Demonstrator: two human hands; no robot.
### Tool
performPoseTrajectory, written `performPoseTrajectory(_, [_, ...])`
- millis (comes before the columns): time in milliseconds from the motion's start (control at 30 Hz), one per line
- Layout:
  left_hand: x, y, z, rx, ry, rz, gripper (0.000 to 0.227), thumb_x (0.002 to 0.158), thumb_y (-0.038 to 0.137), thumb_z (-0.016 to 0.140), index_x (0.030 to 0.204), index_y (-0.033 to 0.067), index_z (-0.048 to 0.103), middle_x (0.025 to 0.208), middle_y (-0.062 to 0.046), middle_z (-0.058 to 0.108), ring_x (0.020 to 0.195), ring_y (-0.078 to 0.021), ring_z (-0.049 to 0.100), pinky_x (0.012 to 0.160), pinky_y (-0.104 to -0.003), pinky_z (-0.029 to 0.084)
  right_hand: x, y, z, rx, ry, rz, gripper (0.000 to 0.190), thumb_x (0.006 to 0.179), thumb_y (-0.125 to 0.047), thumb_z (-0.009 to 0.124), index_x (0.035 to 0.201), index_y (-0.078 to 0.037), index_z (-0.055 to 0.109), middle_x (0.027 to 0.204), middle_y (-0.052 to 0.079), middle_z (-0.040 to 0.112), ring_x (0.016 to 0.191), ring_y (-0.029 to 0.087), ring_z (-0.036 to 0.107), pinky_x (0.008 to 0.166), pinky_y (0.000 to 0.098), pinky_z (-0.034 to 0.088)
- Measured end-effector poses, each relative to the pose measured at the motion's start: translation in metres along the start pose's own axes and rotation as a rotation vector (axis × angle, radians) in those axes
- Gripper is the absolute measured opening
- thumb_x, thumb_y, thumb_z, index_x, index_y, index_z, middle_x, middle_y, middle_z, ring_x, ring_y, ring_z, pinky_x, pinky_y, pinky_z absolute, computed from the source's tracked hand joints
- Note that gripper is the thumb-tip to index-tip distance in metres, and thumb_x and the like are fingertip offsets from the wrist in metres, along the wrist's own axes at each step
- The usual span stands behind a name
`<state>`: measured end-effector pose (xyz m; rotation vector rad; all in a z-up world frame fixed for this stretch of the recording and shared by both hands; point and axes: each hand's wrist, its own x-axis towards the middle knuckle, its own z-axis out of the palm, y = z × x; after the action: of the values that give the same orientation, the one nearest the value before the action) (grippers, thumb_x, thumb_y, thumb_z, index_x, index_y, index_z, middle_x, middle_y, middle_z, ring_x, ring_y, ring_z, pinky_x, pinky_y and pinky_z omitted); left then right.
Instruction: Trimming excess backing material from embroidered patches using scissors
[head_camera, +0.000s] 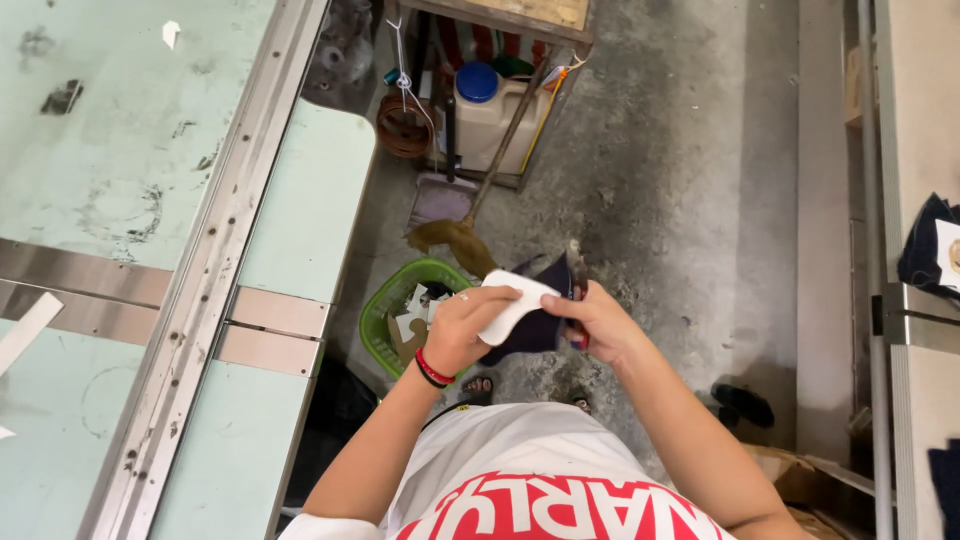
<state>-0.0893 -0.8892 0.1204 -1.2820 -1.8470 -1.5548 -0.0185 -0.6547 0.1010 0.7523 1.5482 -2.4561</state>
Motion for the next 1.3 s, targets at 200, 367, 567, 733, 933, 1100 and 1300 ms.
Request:
performPoseTrajectory(200, [-0.01, -0.006, 0.013, -0.182, 0.377, -0.653, 0.006, 0.107, 0.005, 0.065, 0.105, 0.0004, 0.069, 0.096, -0.016, 0.078, 0.083, -0.0339, 0.08, 0.082, -0.044, 0.064, -0.001, 0.046, 0.007, 0.051, -0.033, -0.156, 0.024, 0.081, 0.006, 0.092, 0.09, -0.007, 0.074, 0.066, -0.002, 0.06, 0.043, 0.009, 0.049, 0.034, 0.0195, 0.035])
performPoseTrajectory(367, [-0.024, -0.063, 0.015, -0.541, 0.967, -1.187, 0.012, 0.106, 0.002, 0.064, 0.104, 0.0096, 0.055, 0.078, -0.006, 0.071, 0.059, -0.0108, 0.066, 0.056, -0.024, 0.056, -0.015, 0.06, 0.01, 0.16, -0.063, -0.26, 0.021, 0.079, 0.012, 0.086, 0.089, -0.004, 0.077, 0.067, 0.005, 0.068, 0.041, 0.013, 0.055, 0.036, 0.0222, 0.043])
performPoseTrajectory(567, [-0.026, -0.059, -0.015, -0.516, 0.802, -1.154, 0.012, 0.11, 0.002, 0.057, 0.101, 0.0047, 0.064, 0.059, -0.005, 0.059, 0.049, -0.0103, 0.055, 0.046, -0.021, 0.045, -0.051, -0.025, 0.071, 0.397, 0.028, -0.219, 0.013, 0.092, 0.002, 0.077, 0.085, -0.006, 0.071, 0.057, 0.01, 0.063, 0.034, 0.017, 0.057, 0.034, 0.0229, 0.042])
performPoseTrajectory(733, [-0.05, -0.076, -0.025, -0.297, 0.518, -1.236, 0.011, 0.107, 0.009, 0.065, 0.097, 0.0096, 0.066, 0.05, -0.004, 0.057, 0.041, -0.01, 0.051, 0.04, -0.02, 0.041, -0.022, 0.012, -0.005, 0.389, 0.228, -0.143, 0.017, 0.094, -0.011, 0.079, 0.081, -0.013, 0.068, 0.056, 0.001, 0.057, 0.037, 0.008, 0.046, 0.038, 0.0172, 0.033])
performPoseTrajectory(933, [-0.201, -0.206, -0.017, 0.396, 0.144, -1.541, 0.038, 0.096, 0.044, 0.08, 0.117, 0.0114, 0.076, 0.107, -0.018, 0.081, 0.108, -0.037, 0.078, 0.094, -0.052, 0.063, -0.032, 0.025, -0.031, 0.298, 0.363, -0.109, 0.025, 0.093, -0.015, 0.083, 0.076, -0.015, 0.065, 0.055, -0.001, 0.05, 0.039, 0.01, 0.042, 0.039, 0.021, 0.031])
performPoseTrajectory(1100, [-0.262, -0.237, -0.012, 0.506, -0.021, -1.754, 0.031, 0.094, 0.041, 0.071, 0.115, 0.0207, 0.079, 0.089, -0.004, 0.081, 0.094, -0.0257, 0.081, 0.087, -0.046, 0.064, -0.054, 0.027, -0.03, 0.305, 0.425, -0.037, 0.028, 0.091, -0.015, 0.085, 0.076, -0.018, 0.062, 0.055, -0.002, 0.048, 0.037, 0.011, 0.038, 0.04, 0.021, 0.029])
performPoseTrajectory(1300, [-0.262, -0.211, -0.009, 0.492, -0.136, -1.862, 0.053, 0.094, 0.035, 0.075, 0.141, 0.0111, 0.064, 0.128, -0.02, 0.071, 0.119, -0.0393, 0.071, 0.102, -0.052, 0.057, -0.075, 0.016, -0.033, 0.275, 0.511, 0.033, 0.029, 0.089, -0.016, 0.086, 0.073, -0.018, 0.062, 0.054, -0.002, 0.048, 0.039, 0.012, 0.04, 0.041, 0.0217, 0.03])
